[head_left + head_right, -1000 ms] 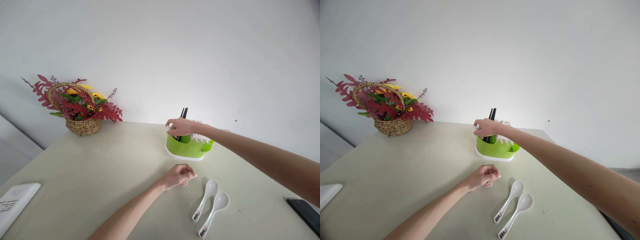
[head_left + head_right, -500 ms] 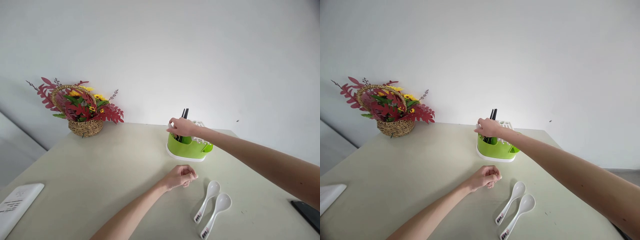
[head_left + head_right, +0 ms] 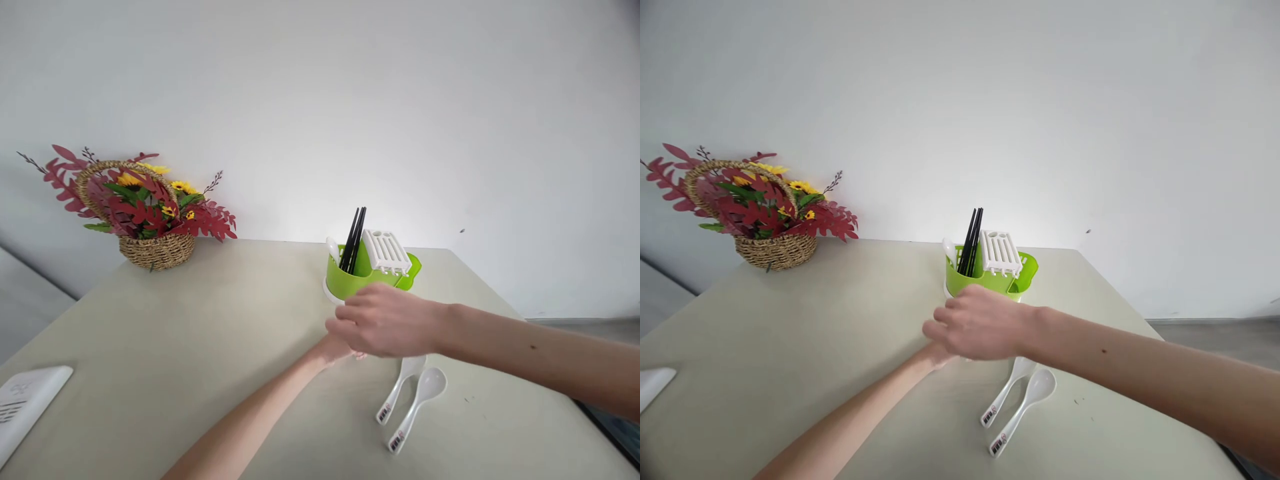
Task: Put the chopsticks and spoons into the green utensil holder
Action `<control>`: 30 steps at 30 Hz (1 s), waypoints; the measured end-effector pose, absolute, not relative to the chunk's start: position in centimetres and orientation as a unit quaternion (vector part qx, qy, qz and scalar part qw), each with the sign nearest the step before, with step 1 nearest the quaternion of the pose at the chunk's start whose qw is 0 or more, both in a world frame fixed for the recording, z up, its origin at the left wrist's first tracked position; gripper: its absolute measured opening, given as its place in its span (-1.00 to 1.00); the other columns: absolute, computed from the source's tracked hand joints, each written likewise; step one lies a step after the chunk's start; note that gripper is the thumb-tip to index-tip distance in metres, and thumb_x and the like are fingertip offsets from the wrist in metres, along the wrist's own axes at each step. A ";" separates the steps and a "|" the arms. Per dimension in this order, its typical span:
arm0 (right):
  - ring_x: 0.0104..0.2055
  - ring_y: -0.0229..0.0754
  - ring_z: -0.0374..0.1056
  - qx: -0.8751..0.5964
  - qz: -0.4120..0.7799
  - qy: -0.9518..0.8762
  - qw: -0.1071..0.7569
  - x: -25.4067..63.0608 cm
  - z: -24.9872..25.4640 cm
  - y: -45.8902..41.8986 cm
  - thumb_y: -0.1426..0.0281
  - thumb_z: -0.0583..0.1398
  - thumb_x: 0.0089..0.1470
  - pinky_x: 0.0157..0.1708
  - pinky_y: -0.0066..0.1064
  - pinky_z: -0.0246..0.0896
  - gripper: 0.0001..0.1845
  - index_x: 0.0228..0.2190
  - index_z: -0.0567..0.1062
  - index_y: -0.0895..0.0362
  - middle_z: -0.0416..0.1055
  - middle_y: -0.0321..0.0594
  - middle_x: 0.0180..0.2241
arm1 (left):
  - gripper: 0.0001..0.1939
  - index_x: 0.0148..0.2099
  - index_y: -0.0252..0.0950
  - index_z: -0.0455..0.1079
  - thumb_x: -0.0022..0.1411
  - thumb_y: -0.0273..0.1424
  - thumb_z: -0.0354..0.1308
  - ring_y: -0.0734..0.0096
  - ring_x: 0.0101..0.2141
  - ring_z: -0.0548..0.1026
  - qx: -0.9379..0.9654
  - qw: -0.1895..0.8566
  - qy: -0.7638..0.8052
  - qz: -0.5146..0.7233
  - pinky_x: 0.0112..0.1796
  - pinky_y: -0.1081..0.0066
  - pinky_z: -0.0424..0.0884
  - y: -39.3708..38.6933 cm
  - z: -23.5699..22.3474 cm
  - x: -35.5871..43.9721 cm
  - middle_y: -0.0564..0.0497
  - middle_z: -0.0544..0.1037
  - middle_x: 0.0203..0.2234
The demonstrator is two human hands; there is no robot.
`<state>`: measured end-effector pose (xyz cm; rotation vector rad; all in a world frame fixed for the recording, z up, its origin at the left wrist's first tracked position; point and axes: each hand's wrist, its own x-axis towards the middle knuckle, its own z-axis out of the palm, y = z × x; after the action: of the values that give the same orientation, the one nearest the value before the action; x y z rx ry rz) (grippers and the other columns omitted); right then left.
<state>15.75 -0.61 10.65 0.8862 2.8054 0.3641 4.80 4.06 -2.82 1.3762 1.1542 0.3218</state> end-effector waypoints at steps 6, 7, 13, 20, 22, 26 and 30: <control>-0.52 -0.27 0.16 0.335 0.026 0.921 0.195 17.7 9.5 -4.5 0.64 0.11 0.16 -0.50 -0.34 -0.28 -0.80 -0.40 0.45 0.15 0.42 -0.26 -0.49 | -0.89 -0.40 -0.26 0.40 0.17 -0.41 0.25 0.46 -0.53 0.23 0.617 0.716 0.280 0.167 -0.42 0.37 0.17 4.3 -4.1 5.1 0.14 0.36 -0.62; -0.54 -0.28 0.16 0.360 0.013 0.907 0.219 18.3 9.1 -4.9 0.63 0.14 0.14 -0.50 -0.34 -0.28 -0.81 -0.42 0.44 0.14 0.42 -0.27 -0.51 | -0.83 -0.37 -0.26 0.38 0.20 -0.32 0.26 0.50 -0.56 0.20 0.612 0.731 0.254 0.166 -0.44 0.39 0.16 4.3 -4.4 5.2 0.17 0.32 -0.62; -0.51 -0.18 0.38 0.496 -0.002 0.823 0.277 22.9 7.6 -6.7 0.40 0.17 0.28 -0.47 -0.34 -0.19 -0.85 -0.33 0.51 0.14 0.49 -0.19 -0.47 | -0.60 -0.32 -0.28 0.33 0.24 -0.04 0.28 0.59 -0.62 0.13 0.581 0.775 0.176 0.172 -0.50 0.43 0.11 4.5 -5.5 5.3 0.23 0.24 -0.65; -0.25 0.12 0.55 0.568 -0.077 0.754 0.321 26.6 6.2 -8.2 0.35 0.18 0.27 -0.35 -0.26 0.08 -0.81 -0.17 0.55 0.17 0.58 -0.01 -0.28 | -0.56 -0.30 -0.28 0.34 0.22 0.00 0.29 0.59 -0.60 0.14 0.593 0.765 0.191 0.164 -0.48 0.44 0.14 4.6 -5.3 5.2 0.23 0.23 -0.63; -0.23 0.15 0.55 0.569 -0.092 0.755 0.313 27.2 5.1 -8.7 0.38 0.22 0.21 -0.33 -0.24 0.11 -0.79 -0.13 0.54 0.17 0.58 -0.01 -0.27 | -0.57 -0.30 -0.28 0.34 0.22 0.00 0.28 0.59 -0.60 0.16 0.598 0.762 0.191 0.162 -0.48 0.44 0.15 4.6 -5.2 5.2 0.23 0.24 -0.63; -0.25 0.12 0.55 0.556 -0.073 0.773 0.295 27.5 3.0 -9.6 0.43 0.28 0.13 -0.35 -0.27 0.10 -0.78 -0.15 0.53 0.17 0.57 -0.06 -0.32 | -0.57 -0.30 -0.27 0.33 0.23 0.00 0.27 0.57 -0.60 0.20 0.610 0.750 0.195 0.167 -0.47 0.44 0.18 4.6 -5.3 5.2 0.22 0.26 -0.63; -0.30 0.04 0.54 0.531 -0.026 0.783 0.324 26.8 2.2 -10.1 0.41 0.27 0.16 -0.42 -0.30 -0.03 -0.82 -0.16 0.54 0.19 0.56 -0.09 -0.34 | -0.60 -0.30 -0.27 0.34 0.26 -0.02 0.24 0.55 -0.59 0.24 0.616 0.743 0.196 0.172 -0.47 0.44 0.18 4.7 -5.5 5.2 0.21 0.28 -0.63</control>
<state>26.76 -10.10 2.24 1.3923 2.0525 -0.0688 5.17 4.70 -5.45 1.3509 0.4299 0.3777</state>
